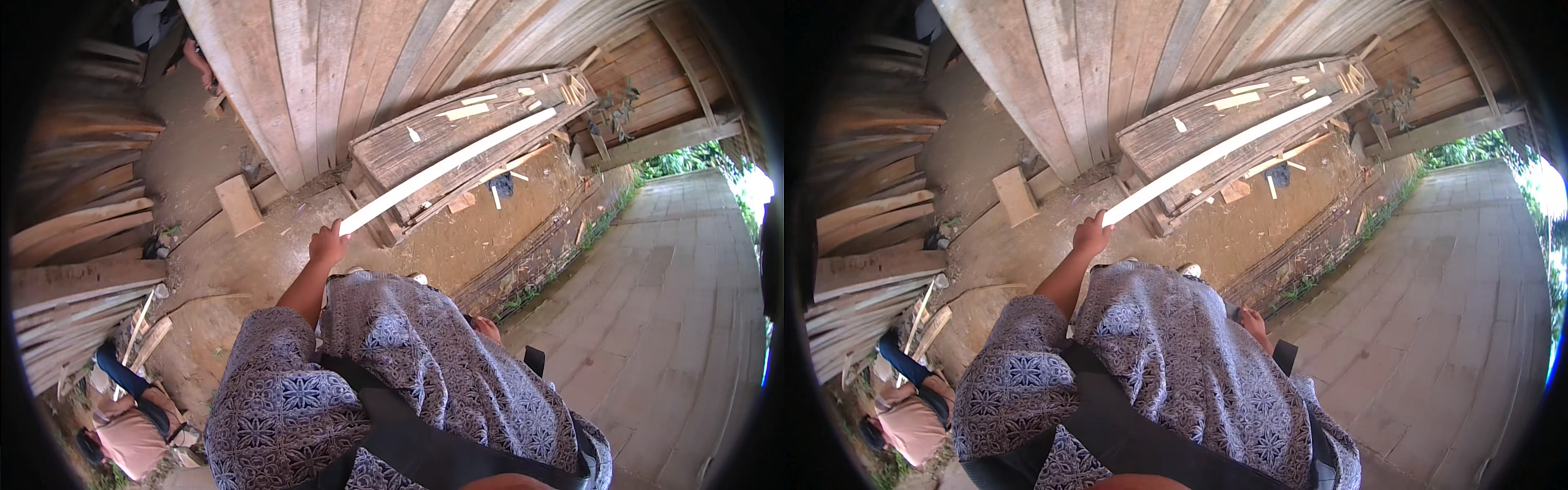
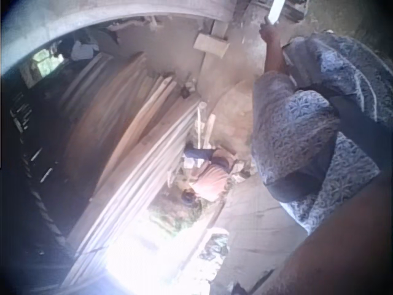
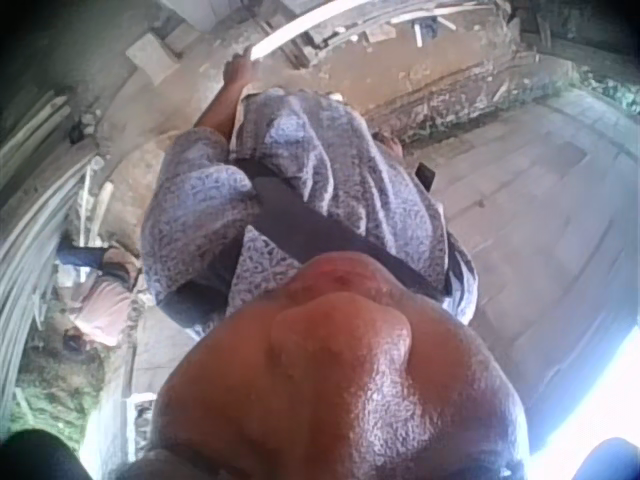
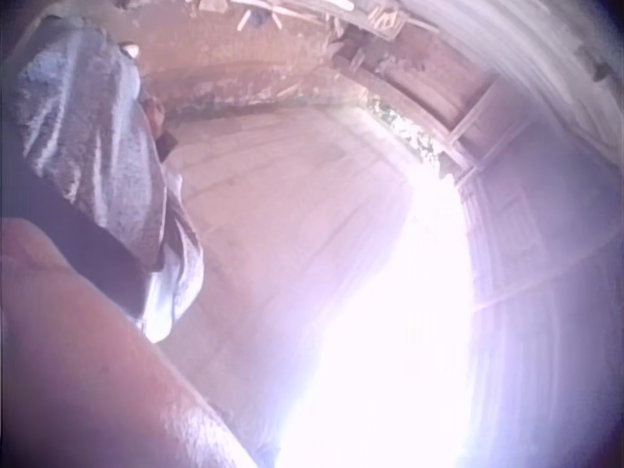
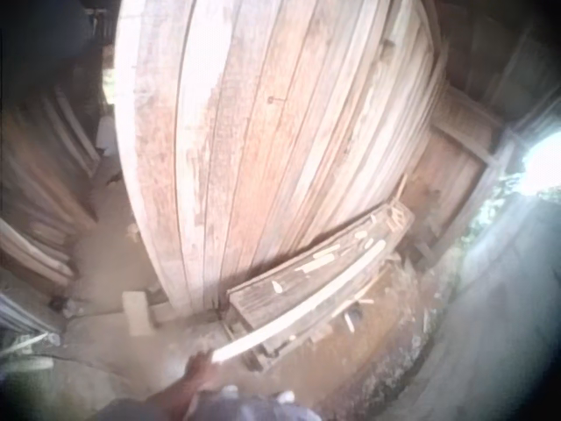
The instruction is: The person uses a red-handled knife to shave and smooth a long, thin piece of light-colored wood. They hold the wood with both hands, repeatedly drawing the blade along its length to remove thin shavings. The person occasionally repositions the wood and continues the shaving process.
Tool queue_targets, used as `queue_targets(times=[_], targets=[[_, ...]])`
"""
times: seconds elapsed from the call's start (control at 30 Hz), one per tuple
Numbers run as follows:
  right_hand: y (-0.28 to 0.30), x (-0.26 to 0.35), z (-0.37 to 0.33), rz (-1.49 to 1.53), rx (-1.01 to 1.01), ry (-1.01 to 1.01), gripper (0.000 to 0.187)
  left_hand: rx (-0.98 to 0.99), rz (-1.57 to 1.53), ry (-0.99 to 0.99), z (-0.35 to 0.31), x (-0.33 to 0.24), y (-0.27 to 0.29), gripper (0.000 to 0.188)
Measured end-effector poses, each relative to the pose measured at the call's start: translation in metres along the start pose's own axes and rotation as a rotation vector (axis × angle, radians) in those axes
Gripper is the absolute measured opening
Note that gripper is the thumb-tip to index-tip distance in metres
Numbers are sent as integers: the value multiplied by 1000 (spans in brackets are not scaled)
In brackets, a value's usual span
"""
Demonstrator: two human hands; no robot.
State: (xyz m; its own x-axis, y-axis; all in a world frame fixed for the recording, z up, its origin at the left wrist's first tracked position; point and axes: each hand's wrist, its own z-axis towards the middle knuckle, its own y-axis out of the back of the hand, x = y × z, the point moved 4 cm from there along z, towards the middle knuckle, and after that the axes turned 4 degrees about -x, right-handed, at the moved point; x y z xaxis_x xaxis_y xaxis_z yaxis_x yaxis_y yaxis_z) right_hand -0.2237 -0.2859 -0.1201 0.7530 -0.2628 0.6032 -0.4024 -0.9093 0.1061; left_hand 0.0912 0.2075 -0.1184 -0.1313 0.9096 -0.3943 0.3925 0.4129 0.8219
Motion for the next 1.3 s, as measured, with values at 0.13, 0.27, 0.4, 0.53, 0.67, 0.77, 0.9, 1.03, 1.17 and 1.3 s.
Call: queue_targets(times=[0.13, 0.27, 0.4, 0.53, 0.67, 0.77, 0.9, 1.03, 1.17, 1.3], targets=[[18, -1, -11, 27, -77, -3, 22, -66, 10, -69, 4, -10, -10, 61], [16, -14, 4, -25, -138, 96, 24, -71, -6, -30, 1, -9, -3, 59], [20, -11, 22, -124, -146, 149, 20, -31, -56, 25, -1, -14, 1, 63], [24, 13, 46, -208, -48, 59, 20, -15, -60, 134, -13, -25, 16, 81], [19, 50, 75, -303, 109, -21, 22, -208, -181, 134, -40, 4, 37, 76], [28, 97, 85, -432, 152, -116, 24, -282, -350, -4, -57, 39, 26, 57], [-50, 168, 37, -668, -29, 113, 32, -166, -687, 136, -113, 62, 40, 39], [-78, 202, 36, -740, 87, 260, 35, -276, -722, -170, -119, 30, 36, 37], [-191, 281, -46, -1390, 474, 529, 33, 96, -683, -367, -103, -49, 75, 42], [-275, 324, -87, -1718, 637, 637, 43, 154, -476, -669, -85, -121, 91, 51]])
